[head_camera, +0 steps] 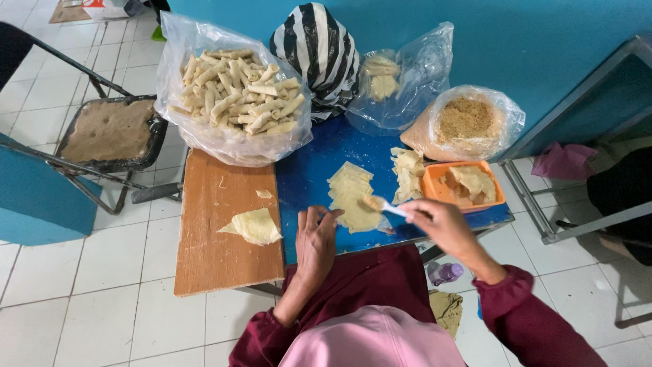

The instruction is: The person sits at a small blue table and folds thin dough sheets by hand, pressing and shaping them, then places the folded pieces into an orange container. They occasionally scoop brown powder from a plastic bag with a spoon and sprinkle it over the dough pieces on the table.

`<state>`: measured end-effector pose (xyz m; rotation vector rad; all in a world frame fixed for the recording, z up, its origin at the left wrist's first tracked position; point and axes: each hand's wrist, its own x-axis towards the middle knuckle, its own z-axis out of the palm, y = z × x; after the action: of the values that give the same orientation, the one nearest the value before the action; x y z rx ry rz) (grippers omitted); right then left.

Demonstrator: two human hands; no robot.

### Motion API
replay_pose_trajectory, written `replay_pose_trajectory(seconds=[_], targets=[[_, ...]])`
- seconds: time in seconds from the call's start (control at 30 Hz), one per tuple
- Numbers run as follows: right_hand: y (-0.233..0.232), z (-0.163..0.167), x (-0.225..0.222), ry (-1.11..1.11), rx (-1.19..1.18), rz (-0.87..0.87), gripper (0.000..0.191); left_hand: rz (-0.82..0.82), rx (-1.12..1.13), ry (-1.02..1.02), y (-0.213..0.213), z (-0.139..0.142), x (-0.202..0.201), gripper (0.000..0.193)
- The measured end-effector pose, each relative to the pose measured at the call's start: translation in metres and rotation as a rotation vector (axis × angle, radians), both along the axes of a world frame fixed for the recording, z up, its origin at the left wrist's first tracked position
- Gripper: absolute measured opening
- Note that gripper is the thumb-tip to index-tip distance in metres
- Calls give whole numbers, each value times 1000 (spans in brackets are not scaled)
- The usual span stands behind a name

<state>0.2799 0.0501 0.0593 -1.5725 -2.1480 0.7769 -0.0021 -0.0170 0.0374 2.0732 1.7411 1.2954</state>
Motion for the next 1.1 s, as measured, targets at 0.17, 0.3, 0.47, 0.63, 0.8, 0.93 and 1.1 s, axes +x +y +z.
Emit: replay_pose_trajectory(seconds=[0.17,0.3,0.47,0.63,0.8,0.93,1.1], targets=[[-5,-16,-24,179,253,161,17,-27,122,60,11,0,3,44],[-8,-13,-30,41,471,243,15,-59,86,106,13,-2,5,53],[-17,-2,-29,-14,588,325,21,-74,5,141,10,-3,8,51],[-17,-1,-28,-8,635,338,22,-77,35,139,10,-8,8,43],[-18,-8,-28,-21,645,312,26,41,29,38,13,-16,6,25],[-14,-13,-29,-2,709,324,25,107,-34,43,14,-20,9,26],[-8,-17,-29,64,593,242,18,121,-53,59,16,-19,13,24]])
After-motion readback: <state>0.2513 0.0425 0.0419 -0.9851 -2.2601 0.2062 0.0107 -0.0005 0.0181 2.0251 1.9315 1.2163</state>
